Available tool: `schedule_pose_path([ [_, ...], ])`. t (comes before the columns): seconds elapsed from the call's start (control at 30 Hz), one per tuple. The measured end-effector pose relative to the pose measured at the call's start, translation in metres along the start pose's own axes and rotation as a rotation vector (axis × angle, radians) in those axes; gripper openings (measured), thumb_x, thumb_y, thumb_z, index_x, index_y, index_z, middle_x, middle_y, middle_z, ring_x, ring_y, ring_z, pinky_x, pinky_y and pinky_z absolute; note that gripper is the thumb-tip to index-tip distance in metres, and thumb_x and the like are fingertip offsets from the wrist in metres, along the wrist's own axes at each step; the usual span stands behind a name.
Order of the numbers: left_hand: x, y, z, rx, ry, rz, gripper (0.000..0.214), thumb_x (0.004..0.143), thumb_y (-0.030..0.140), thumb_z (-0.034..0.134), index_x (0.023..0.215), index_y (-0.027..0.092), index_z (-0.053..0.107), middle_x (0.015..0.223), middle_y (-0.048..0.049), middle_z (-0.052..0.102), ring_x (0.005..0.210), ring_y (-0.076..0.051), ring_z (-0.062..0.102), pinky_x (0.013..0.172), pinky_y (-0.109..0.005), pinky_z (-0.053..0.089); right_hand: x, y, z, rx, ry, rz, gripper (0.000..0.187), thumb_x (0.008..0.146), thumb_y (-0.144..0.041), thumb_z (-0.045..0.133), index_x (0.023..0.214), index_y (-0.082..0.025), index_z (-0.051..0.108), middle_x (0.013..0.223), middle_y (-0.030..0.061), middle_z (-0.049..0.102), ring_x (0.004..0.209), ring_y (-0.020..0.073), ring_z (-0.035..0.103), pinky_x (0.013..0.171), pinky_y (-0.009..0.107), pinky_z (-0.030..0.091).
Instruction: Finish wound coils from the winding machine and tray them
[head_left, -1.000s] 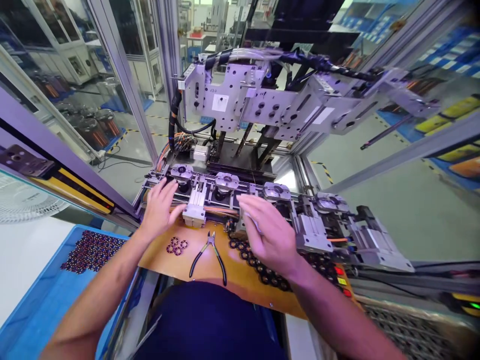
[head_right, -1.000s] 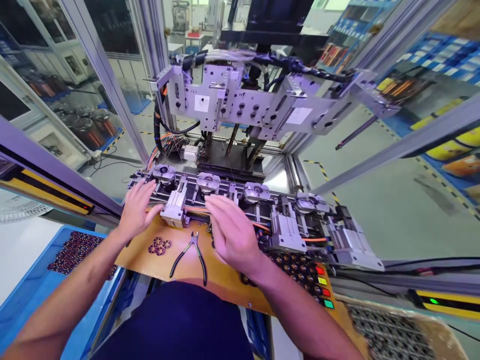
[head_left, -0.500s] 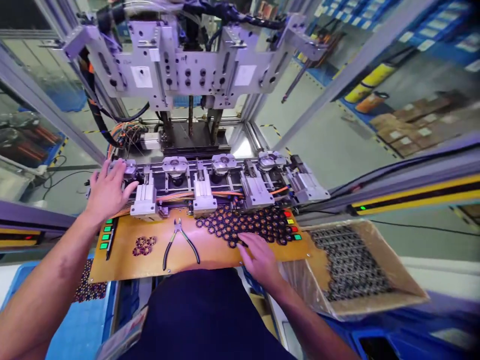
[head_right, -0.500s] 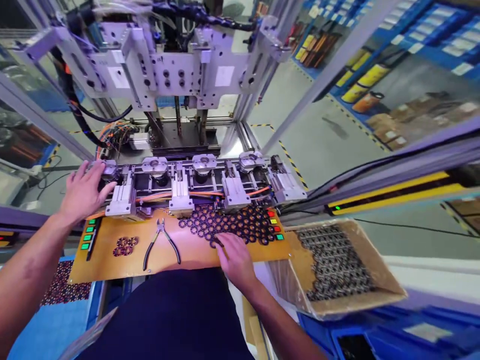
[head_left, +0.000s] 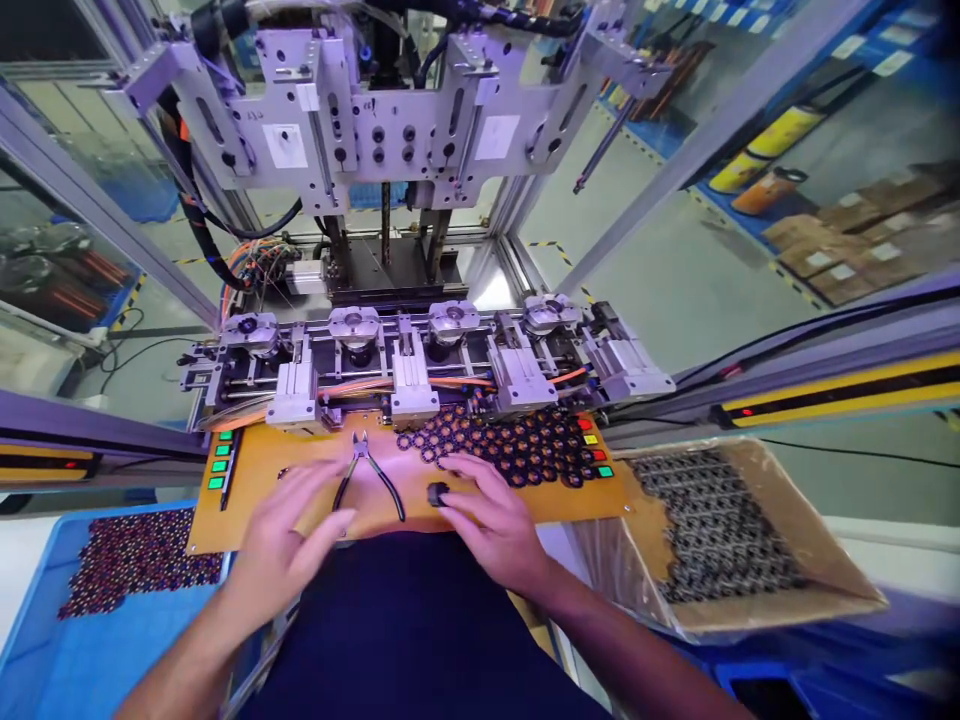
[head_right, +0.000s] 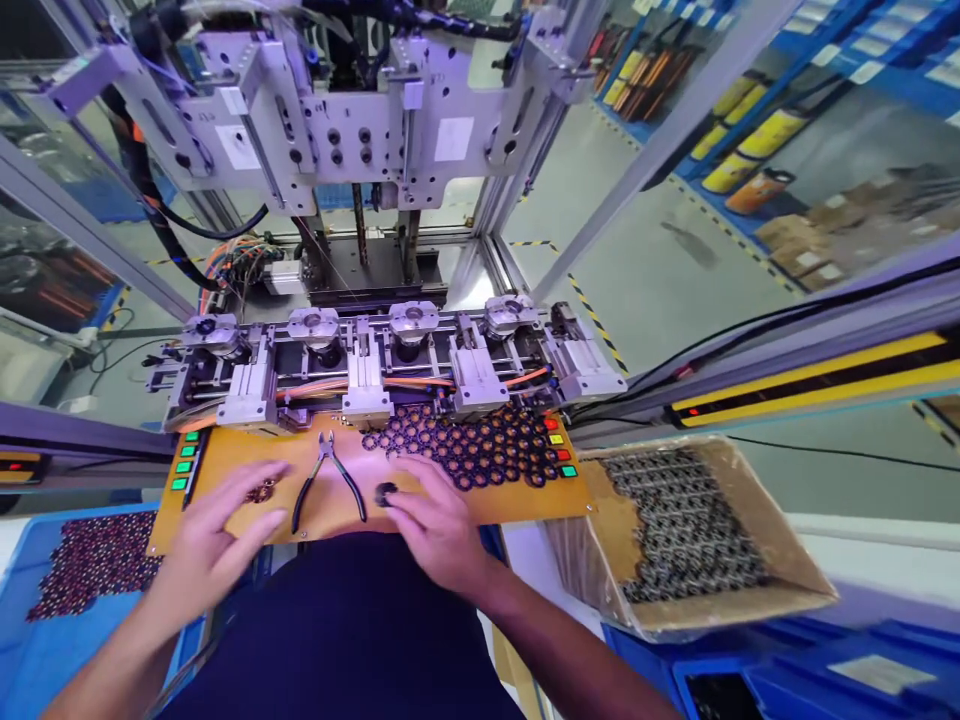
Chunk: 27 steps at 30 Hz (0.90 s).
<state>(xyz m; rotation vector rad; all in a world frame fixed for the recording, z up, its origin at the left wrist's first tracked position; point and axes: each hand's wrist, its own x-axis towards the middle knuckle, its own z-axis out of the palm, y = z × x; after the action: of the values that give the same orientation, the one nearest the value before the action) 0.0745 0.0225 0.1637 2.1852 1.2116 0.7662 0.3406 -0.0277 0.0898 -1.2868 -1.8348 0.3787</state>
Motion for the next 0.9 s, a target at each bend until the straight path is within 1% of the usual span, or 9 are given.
schedule_pose_path([
  [0.07, 0.000, 0.009, 0.009, -0.214, -0.168, -0.042, 0.042, 0.089, 0.033, 0.064, 0.131, 0.026, 0.060, 0.113, -0.0071, 0.074, 0.102, -0.024, 0.071, 0.091, -0.039, 0.059, 0.025, -0.028, -0.001, 0.240, 0.022, -0.051, 0.017, 0.086, -0.014, 0.065, 0.098, -0.025, 0.068, 0.125, 0.0090, 0.062, 0.118, 0.0248, 0.061, 0.097, 0.047, 0.056],
  [0.13, 0.001, 0.017, 0.013, -0.412, -0.199, -0.117, 0.042, 0.090, 0.036, 0.062, 0.130, 0.024, 0.061, 0.113, -0.0087, 0.075, 0.102, -0.025, 0.072, 0.089, -0.038, 0.060, 0.046, -0.050, 0.003, 0.478, 0.039, -0.084, 0.023, 0.085, -0.009, 0.067, 0.100, -0.026, 0.069, 0.125, 0.0089, 0.062, 0.115, 0.0235, 0.062, 0.095, 0.044, 0.056],
  [0.23, 0.000, 0.024, 0.012, -0.498, -0.056, -0.207, 0.035, 0.088, 0.035, 0.065, 0.120, 0.023, 0.069, 0.103, -0.0078, 0.077, 0.091, -0.023, 0.074, 0.083, -0.036, 0.061, 0.063, -0.065, 0.011, 0.654, 0.009, -0.060, 0.025, 0.085, -0.009, 0.066, 0.102, -0.028, 0.070, 0.123, 0.0093, 0.063, 0.110, 0.0228, 0.064, 0.090, 0.041, 0.057],
  [0.33, -0.005, 0.025, 0.008, -0.394, 0.056, -0.210, 0.029, 0.084, 0.032, 0.071, 0.111, 0.022, 0.073, 0.092, -0.0055, 0.079, 0.077, -0.020, 0.074, 0.078, -0.034, 0.061, 0.065, -0.066, 0.020, 0.769, -0.079, 0.006, 0.020, 0.089, -0.014, 0.062, 0.101, -0.027, 0.070, 0.122, 0.0097, 0.065, 0.111, 0.0234, 0.064, 0.092, 0.042, 0.056],
  [0.43, -0.010, 0.020, 0.009, -0.301, 0.098, -0.186, 0.026, 0.084, 0.032, 0.070, 0.108, 0.022, 0.073, 0.093, -0.0055, 0.079, 0.078, -0.021, 0.074, 0.076, -0.033, 0.061, 0.065, -0.062, 0.021, 0.826, -0.194, 0.061, 0.015, 0.091, -0.016, 0.060, 0.097, -0.025, 0.070, 0.120, 0.0090, 0.066, 0.114, 0.0228, 0.063, 0.097, 0.043, 0.053],
  [0.53, -0.012, 0.007, 0.022, -0.207, 0.090, -0.187, 0.031, 0.090, 0.035, 0.063, 0.116, 0.020, 0.068, 0.096, -0.0071, 0.078, 0.082, -0.020, 0.073, 0.077, -0.033, 0.060, 0.087, -0.049, 0.013, 0.739, -0.278, 0.001, 0.011, 0.092, -0.017, 0.059, 0.095, -0.023, 0.068, 0.119, 0.0085, 0.066, 0.111, 0.0202, 0.064, 0.097, 0.039, 0.053],
  [0.67, -0.004, -0.022, 0.059, 0.097, -0.095, -0.052, 0.040, 0.092, 0.034, 0.060, 0.128, 0.018, 0.058, 0.110, -0.0117, 0.072, 0.103, -0.024, 0.067, 0.093, -0.040, 0.055, 0.164, -0.016, 0.004, 0.242, -0.256, -0.318, 0.015, 0.095, -0.017, 0.053, 0.091, -0.016, 0.068, 0.115, 0.0106, 0.066, 0.106, 0.0189, 0.064, 0.094, 0.037, 0.053],
  [0.8, 0.009, -0.050, 0.103, 0.236, -0.197, 0.037, 0.040, 0.088, 0.026, 0.065, 0.128, 0.022, 0.060, 0.111, -0.0128, 0.067, 0.109, -0.030, 0.061, 0.096, -0.049, 0.050, 0.245, 0.023, 0.020, 0.053, -0.282, -0.388, 0.016, 0.090, -0.012, 0.056, 0.086, -0.010, 0.071, 0.108, 0.0155, 0.067, 0.100, 0.0247, 0.062, 0.093, 0.043, 0.049],
  [0.9, 0.014, -0.061, 0.122, 0.318, -0.222, 0.050, 0.043, 0.089, 0.022, 0.061, 0.132, 0.022, 0.056, 0.110, -0.0131, 0.063, 0.106, -0.030, 0.060, 0.092, -0.051, 0.050, 0.272, 0.042, 0.038, -0.045, -0.369, -0.427, 0.015, 0.087, -0.011, 0.057, 0.083, -0.011, 0.072, 0.110, 0.0147, 0.067, 0.098, 0.0254, 0.060, 0.092, 0.042, 0.047],
])
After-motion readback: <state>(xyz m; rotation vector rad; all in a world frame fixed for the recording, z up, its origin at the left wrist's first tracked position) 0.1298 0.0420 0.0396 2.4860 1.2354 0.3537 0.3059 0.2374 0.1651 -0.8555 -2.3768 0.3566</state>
